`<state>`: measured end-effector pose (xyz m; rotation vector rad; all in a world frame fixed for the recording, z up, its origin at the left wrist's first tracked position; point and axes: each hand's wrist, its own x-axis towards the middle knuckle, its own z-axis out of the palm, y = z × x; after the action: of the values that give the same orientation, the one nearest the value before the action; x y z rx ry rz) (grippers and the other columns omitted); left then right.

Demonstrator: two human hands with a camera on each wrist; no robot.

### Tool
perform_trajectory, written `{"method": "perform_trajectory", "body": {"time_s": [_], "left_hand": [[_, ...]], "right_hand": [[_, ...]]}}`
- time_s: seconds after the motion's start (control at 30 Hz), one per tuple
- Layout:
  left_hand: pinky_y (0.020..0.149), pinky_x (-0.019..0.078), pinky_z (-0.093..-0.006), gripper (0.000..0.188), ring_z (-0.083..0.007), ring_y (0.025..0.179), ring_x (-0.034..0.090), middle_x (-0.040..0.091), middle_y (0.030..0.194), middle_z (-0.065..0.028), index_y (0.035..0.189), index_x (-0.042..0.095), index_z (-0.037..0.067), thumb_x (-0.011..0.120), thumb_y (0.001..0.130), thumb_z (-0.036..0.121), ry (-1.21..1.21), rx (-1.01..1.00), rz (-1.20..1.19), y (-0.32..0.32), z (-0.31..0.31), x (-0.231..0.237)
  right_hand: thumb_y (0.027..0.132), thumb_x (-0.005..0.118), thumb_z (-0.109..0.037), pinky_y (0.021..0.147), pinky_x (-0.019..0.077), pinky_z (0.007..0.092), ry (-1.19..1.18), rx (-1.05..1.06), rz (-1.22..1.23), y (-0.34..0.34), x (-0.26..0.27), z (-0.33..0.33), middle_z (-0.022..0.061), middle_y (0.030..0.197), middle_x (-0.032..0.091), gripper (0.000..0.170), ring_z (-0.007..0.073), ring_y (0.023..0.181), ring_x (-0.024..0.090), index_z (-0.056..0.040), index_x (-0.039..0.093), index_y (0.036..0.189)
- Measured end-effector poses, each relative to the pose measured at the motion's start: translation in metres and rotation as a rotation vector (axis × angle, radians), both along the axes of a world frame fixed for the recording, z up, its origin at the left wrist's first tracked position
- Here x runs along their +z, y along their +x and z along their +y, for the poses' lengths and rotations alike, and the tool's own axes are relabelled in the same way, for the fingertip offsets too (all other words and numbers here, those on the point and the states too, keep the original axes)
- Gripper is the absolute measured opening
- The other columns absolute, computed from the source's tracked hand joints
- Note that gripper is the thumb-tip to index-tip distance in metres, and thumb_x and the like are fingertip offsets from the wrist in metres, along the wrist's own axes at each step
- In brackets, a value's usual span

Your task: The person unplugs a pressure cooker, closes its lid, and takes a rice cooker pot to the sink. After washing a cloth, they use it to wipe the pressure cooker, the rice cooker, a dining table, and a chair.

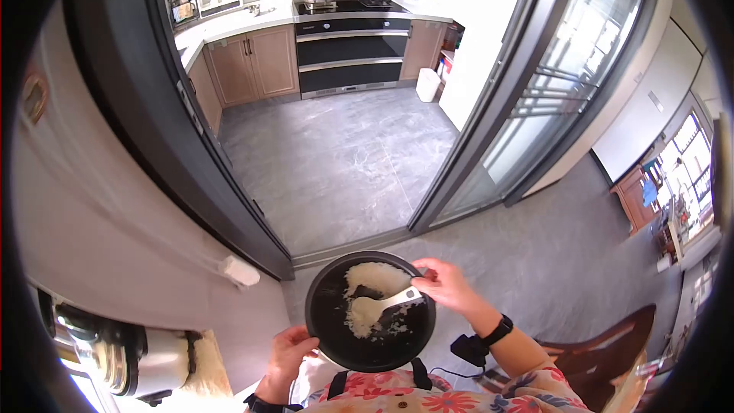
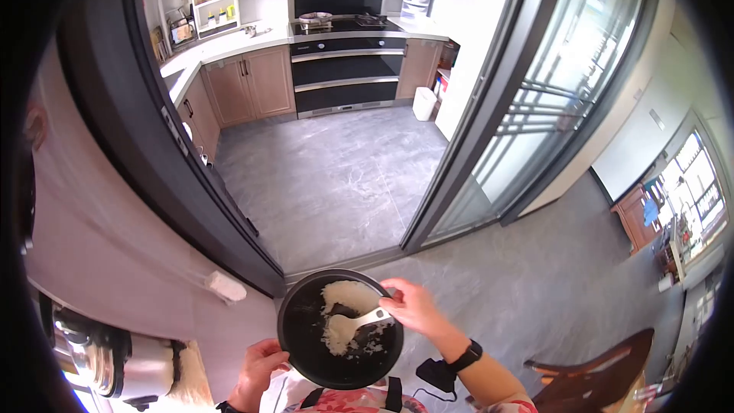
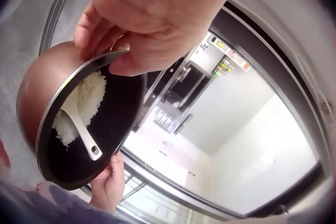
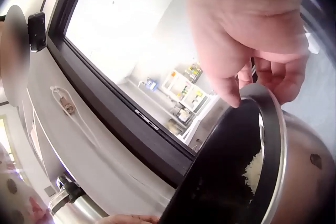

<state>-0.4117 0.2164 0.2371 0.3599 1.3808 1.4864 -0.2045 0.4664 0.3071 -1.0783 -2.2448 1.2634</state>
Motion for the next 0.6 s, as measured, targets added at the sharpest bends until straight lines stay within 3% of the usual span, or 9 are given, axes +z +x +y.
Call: {"method": "perform_trajectory", "body": {"time_s": [0.07,0.17,0.27,0.33,0.4,0.47,0.53,0.57,0.6], "left_hand": [[0.057,0.0492,-0.0244,0.020,-0.0143,0.066,0.060,0.064,0.079,-0.0077,0.095,0.060,-0.003,0.061,0.076,0.005,0.005,0.074,0.009,0.001,-0.001,-0.002],[0.053,0.0476,-0.0222,0.008,-0.0099,0.059,0.057,0.062,0.071,-0.0035,0.078,0.060,0.003,0.067,0.074,0.006,-0.043,0.228,-0.021,0.001,0.004,-0.002],[0.054,0.0494,-0.0247,0.008,-0.0128,0.063,0.060,0.063,0.073,-0.0046,0.079,0.061,0.002,0.065,0.075,0.007,-0.092,0.170,0.010,-0.002,0.007,-0.009],[0.052,0.0457,-0.0223,0.009,-0.0103,0.061,0.057,0.062,0.071,-0.0031,0.075,0.061,0.004,0.068,0.074,0.010,-0.089,0.194,-0.021,-0.001,0.016,-0.003],[0.054,0.0439,-0.0205,0.013,-0.0083,0.061,0.056,0.061,0.069,-0.0017,0.072,0.061,0.003,0.070,0.074,0.012,-0.148,0.032,0.203,-0.002,0.019,0.015],[0.055,0.0422,-0.0208,0.017,-0.0073,0.061,0.054,0.060,0.069,-0.0009,0.075,0.062,0.001,0.071,0.073,0.015,-0.065,0.024,0.292,0.008,0.028,0.042],[0.056,0.0451,-0.0232,0.023,-0.0077,0.060,0.055,0.064,0.073,-0.0031,0.083,0.065,-0.002,0.073,0.073,0.017,-0.110,-0.005,0.150,0.012,0.034,0.027],[0.056,0.0449,-0.0250,0.023,-0.0088,0.059,0.055,0.064,0.070,-0.0038,0.080,0.066,0.000,0.073,0.072,0.020,-0.091,0.052,0.121,0.018,0.037,0.007],[0.056,0.0449,-0.0250,0.023,-0.0088,0.059,0.055,0.064,0.070,-0.0038,0.080,0.066,0.000,0.073,0.072,0.020,-0.098,0.087,0.117,0.020,0.034,0.018]], "right_hand": [[0.075,0.065,-0.019,0.046,0.0371,0.0257,-0.037,0.060,-0.012,-0.023,0.004,0.006,0.0001,0.056,0.051,0.029,0.0078,0.050,0.046,-0.0075,0.060,0.102],[0.075,0.063,-0.019,0.046,0.0365,0.0252,-0.078,0.113,-0.028,-0.037,0.011,0.015,-0.0003,0.054,0.052,0.029,0.0072,0.047,0.045,-0.0071,0.061,0.102],[0.075,0.062,-0.015,0.045,0.0353,0.0235,-0.136,0.106,-0.094,-0.033,0.012,0.017,-0.0026,0.053,0.051,0.026,0.0051,0.046,0.043,-0.0068,0.062,0.100],[0.075,0.062,-0.013,0.044,0.0344,0.0222,-0.286,0.027,-0.014,-0.028,0.017,0.015,-0.0041,0.054,0.051,0.026,0.0032,0.047,0.042,-0.0066,0.062,0.101],[0.076,0.065,-0.012,0.045,0.0356,0.0212,-0.272,-0.046,-0.017,-0.018,0.020,0.013,-0.0042,0.055,0.052,0.027,0.0024,0.050,0.044,-0.0040,0.061,0.101],[0.076,0.065,-0.008,0.045,0.0365,0.0198,-0.311,-0.064,0.036,-0.011,0.036,0.012,-0.0041,0.056,0.054,0.027,0.0021,0.051,0.046,-0.0018,0.061,0.101],[0.077,0.063,-0.005,0.044,0.0349,0.0181,-0.338,-0.087,0.083,0.000,0.031,0.018,-0.0025,0.058,0.055,0.023,0.0015,0.050,0.046,0.0004,0.060,0.100],[0.078,0.063,-0.004,0.044,0.0350,0.0180,-0.384,-0.085,0.081,0.003,0.033,0.023,-0.0022,0.058,0.055,0.024,0.0016,0.050,0.046,0.0007,0.059,0.100],[0.078,0.062,-0.004,0.044,0.0351,0.0179,-0.430,-0.083,0.077,0.005,0.037,0.022,-0.0020,0.059,0.055,0.024,0.0017,0.050,0.047,0.0011,0.058,0.101]]}}
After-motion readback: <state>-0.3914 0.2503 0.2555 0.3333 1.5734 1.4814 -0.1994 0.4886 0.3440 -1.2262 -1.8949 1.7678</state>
